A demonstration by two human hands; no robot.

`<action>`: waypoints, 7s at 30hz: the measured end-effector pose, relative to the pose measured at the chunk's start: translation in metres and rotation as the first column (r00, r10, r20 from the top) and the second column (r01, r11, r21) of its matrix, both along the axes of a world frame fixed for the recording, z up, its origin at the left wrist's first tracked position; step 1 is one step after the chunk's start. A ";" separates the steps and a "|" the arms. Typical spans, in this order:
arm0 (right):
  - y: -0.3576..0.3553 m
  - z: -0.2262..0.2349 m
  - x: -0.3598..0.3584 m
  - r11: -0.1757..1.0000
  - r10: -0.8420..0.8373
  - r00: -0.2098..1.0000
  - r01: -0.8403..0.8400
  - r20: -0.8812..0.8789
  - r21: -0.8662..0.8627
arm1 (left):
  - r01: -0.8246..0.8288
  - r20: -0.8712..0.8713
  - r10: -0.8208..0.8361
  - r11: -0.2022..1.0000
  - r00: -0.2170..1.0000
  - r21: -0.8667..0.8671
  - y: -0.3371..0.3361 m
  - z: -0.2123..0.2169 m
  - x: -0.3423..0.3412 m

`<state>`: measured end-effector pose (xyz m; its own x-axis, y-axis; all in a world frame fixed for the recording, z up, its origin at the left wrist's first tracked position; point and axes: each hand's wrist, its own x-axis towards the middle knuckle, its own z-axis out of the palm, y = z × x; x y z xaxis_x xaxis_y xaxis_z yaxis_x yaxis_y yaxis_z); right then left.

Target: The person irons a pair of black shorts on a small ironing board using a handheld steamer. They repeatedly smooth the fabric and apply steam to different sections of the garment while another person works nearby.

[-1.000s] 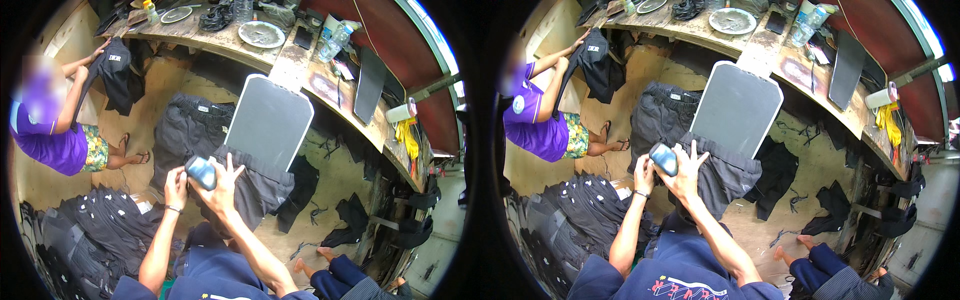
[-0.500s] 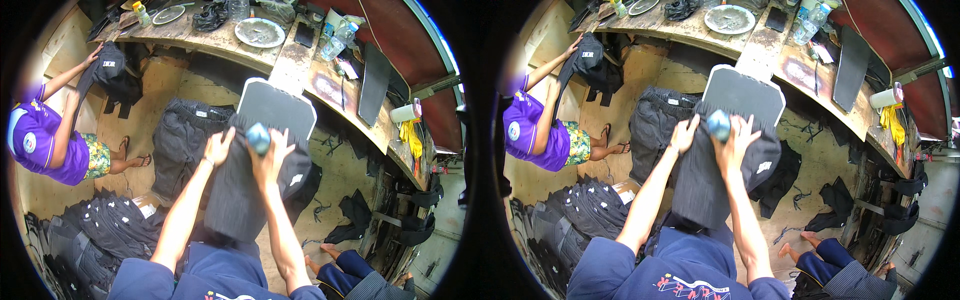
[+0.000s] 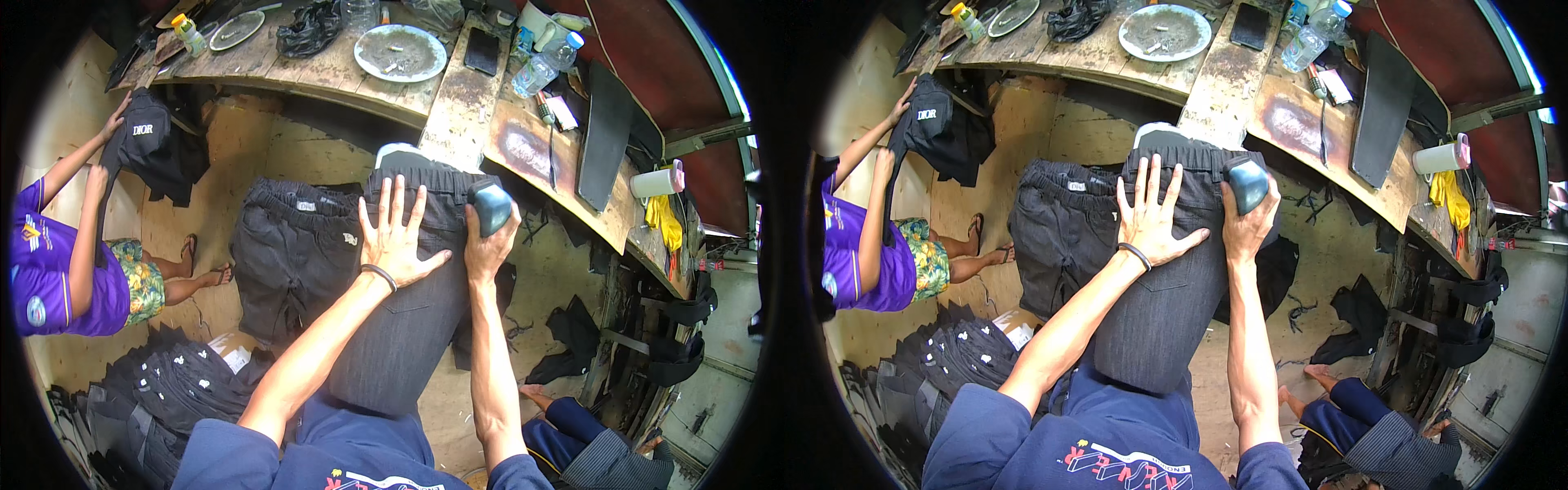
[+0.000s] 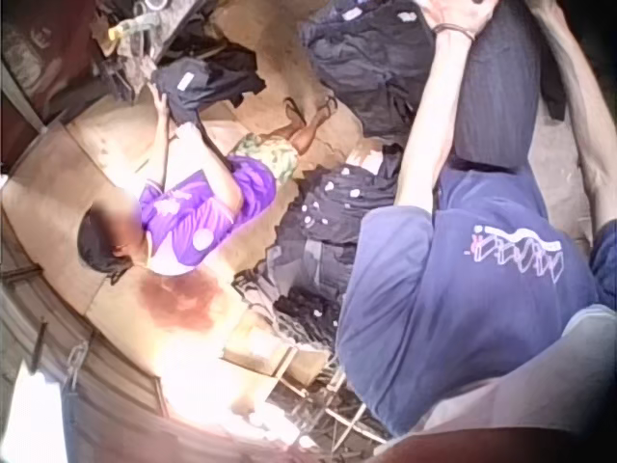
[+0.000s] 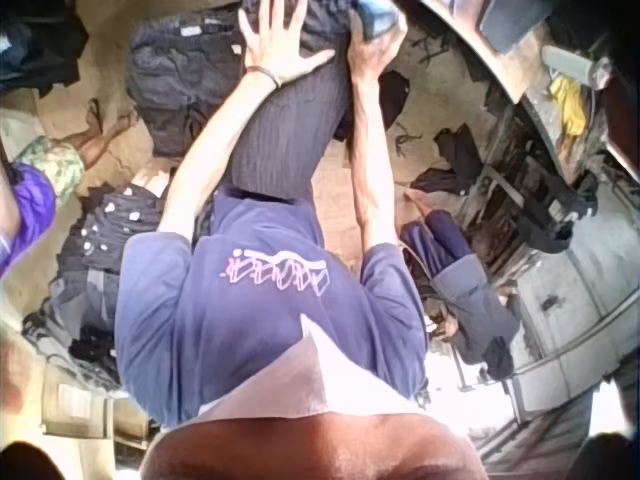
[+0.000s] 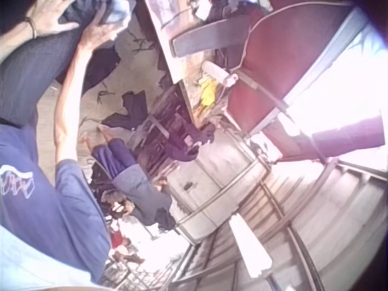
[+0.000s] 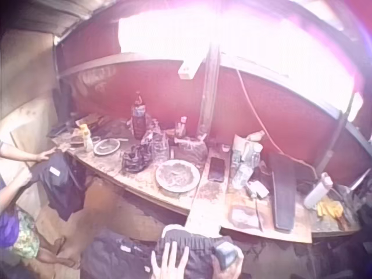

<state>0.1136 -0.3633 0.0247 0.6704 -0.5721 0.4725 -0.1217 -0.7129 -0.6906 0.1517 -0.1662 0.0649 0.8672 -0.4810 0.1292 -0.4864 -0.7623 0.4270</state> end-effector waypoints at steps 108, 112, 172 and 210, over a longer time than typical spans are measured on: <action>0.224 0.115 -0.302 0.864 0.070 0.861 0.200 -0.503 0.463 | 0.223 0.020 -0.223 0.975 0.975 0.008 -0.024 0.004 0.075; 0.213 0.102 -0.358 0.199 0.286 0.830 0.437 -0.479 0.877 | -0.013 -0.081 -0.062 0.709 0.995 -0.705 0.013 0.017 0.080; 0.143 0.082 -0.101 0.969 0.235 0.879 -0.243 -0.414 0.036 | 0.768 0.188 -0.769 0.633 0.610 0.097 -0.055 0.008 0.079; 0.184 0.106 -0.179 0.946 0.320 0.825 -0.309 -0.465 0.102 | 0.549 0.240 -0.559 0.828 0.794 0.113 -0.053 0.004 0.058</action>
